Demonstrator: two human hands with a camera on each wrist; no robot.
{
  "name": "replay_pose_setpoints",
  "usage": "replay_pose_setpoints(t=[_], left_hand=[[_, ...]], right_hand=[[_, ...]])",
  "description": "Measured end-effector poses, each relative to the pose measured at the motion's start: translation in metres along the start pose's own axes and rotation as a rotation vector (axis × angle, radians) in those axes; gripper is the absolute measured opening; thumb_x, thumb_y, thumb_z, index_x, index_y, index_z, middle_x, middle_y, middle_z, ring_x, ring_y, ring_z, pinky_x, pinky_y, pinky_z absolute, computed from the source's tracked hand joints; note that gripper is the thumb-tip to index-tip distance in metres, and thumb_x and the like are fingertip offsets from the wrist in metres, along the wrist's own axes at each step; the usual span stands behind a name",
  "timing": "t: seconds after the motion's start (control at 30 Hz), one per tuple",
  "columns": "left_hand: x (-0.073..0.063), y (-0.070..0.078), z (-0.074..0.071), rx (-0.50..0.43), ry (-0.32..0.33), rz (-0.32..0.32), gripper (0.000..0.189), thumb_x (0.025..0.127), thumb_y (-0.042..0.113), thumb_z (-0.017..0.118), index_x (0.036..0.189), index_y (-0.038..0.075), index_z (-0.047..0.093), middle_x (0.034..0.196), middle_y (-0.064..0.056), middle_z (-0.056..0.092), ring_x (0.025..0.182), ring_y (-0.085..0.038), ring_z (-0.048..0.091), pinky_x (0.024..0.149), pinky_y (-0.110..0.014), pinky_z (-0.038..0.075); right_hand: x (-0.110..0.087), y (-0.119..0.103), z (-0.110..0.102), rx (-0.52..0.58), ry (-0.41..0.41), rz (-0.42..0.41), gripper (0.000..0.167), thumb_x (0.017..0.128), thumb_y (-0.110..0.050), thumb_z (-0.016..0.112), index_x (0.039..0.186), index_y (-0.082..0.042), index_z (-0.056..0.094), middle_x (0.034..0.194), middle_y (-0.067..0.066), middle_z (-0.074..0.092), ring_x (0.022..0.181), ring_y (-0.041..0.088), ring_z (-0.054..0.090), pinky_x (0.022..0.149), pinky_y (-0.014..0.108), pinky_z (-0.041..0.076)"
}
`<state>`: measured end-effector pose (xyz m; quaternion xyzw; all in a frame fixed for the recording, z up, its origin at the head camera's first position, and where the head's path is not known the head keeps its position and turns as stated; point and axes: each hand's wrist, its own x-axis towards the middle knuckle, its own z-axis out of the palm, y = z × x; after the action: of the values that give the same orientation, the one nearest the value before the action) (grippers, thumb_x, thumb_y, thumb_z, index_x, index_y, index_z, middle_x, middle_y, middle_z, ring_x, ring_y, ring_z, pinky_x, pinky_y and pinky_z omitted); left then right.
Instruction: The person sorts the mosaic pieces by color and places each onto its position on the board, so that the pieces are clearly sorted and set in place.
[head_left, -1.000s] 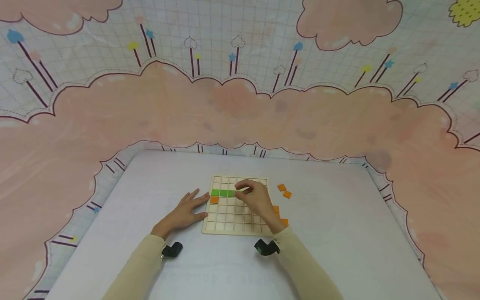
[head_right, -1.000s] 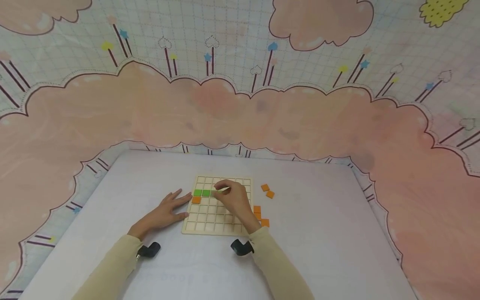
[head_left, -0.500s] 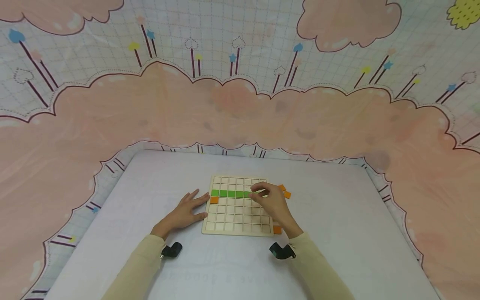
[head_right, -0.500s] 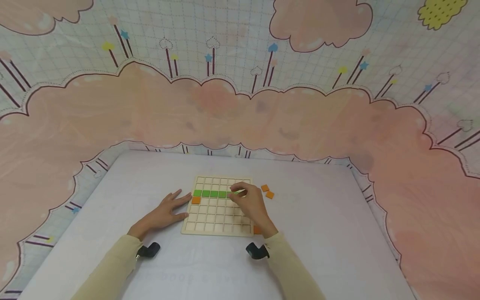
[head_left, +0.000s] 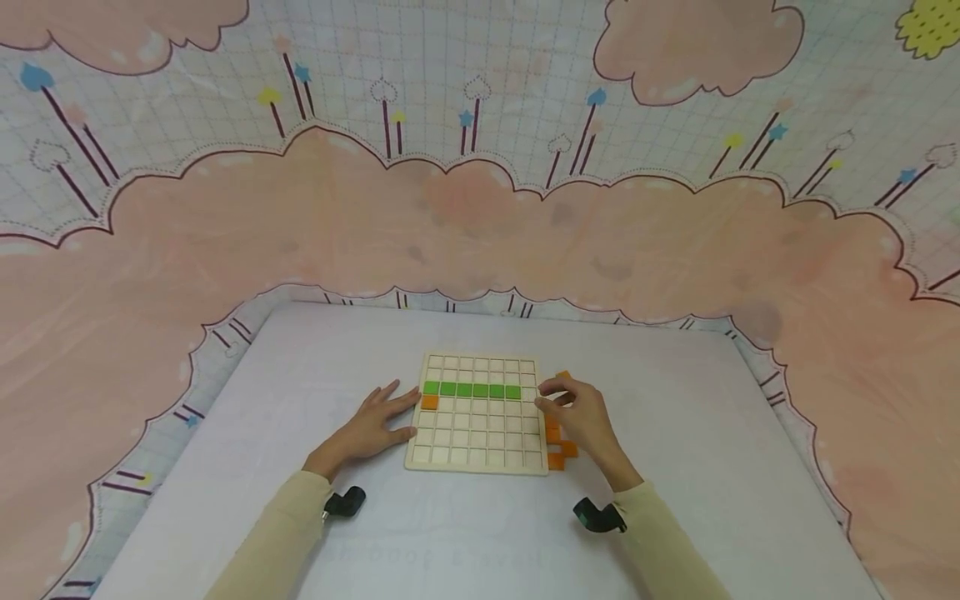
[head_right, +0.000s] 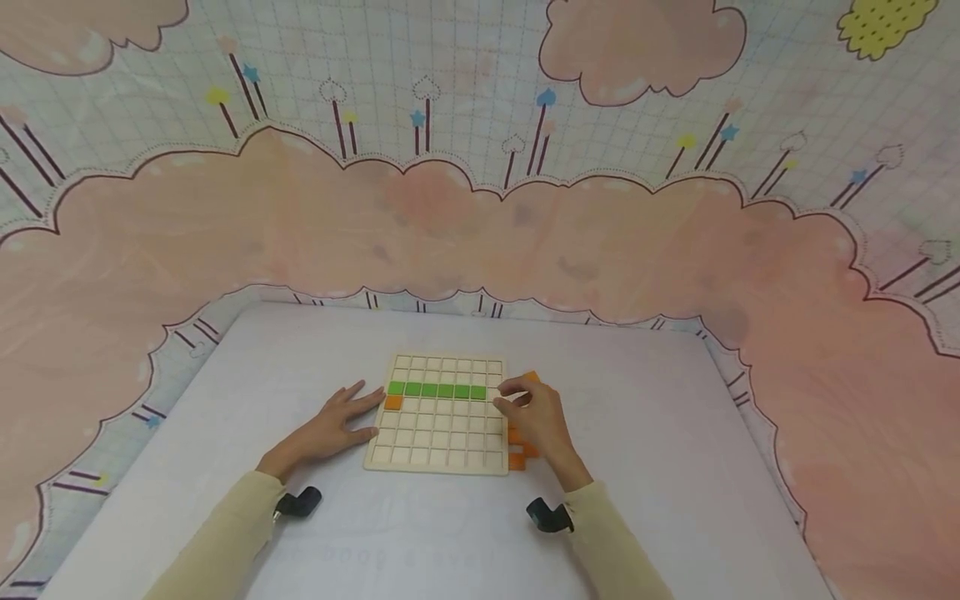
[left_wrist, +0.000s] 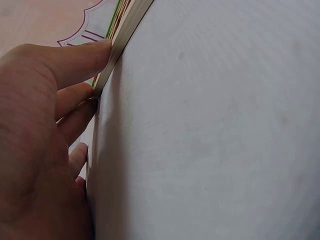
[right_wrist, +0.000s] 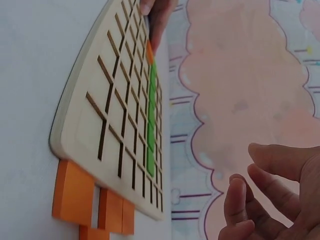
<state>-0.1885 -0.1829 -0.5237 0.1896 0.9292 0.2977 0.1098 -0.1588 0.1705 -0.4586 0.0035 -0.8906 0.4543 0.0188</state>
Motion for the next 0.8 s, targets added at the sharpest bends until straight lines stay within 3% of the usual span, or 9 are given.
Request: replay_pose_setpoints(t=[0.6,0.8], left_hand=[[0.001,0.000,0.001,0.004,-0.002,-0.007,0.067,0.092,0.035,0.067,0.151,0.016,0.040,0.160,-0.005,0.034,0.153,-0.041,0.008,0.121,-0.066,0.006],[0.001,-0.002,0.001,-0.001,0.005,0.000,0.066,0.092,0.034,0.067,0.150,0.015,0.042,0.159,-0.005,0.035,0.152,-0.041,0.009,0.121,-0.066,0.006]], right_hand=[[-0.012,0.046,-0.023,-0.137,0.002,0.081,0.023,0.086,-0.017,0.075,0.107,-0.006,0.072,0.105,0.009,0.072,0.086,0.021,0.064,0.069,0.024,0.052],[-0.016,0.057,-0.022,-0.154,-0.046,0.104,0.022,0.087,-0.019,0.074,0.107,-0.009,0.073,0.107,0.007,0.073,0.084,0.016,0.063,0.069,0.024,0.051]])
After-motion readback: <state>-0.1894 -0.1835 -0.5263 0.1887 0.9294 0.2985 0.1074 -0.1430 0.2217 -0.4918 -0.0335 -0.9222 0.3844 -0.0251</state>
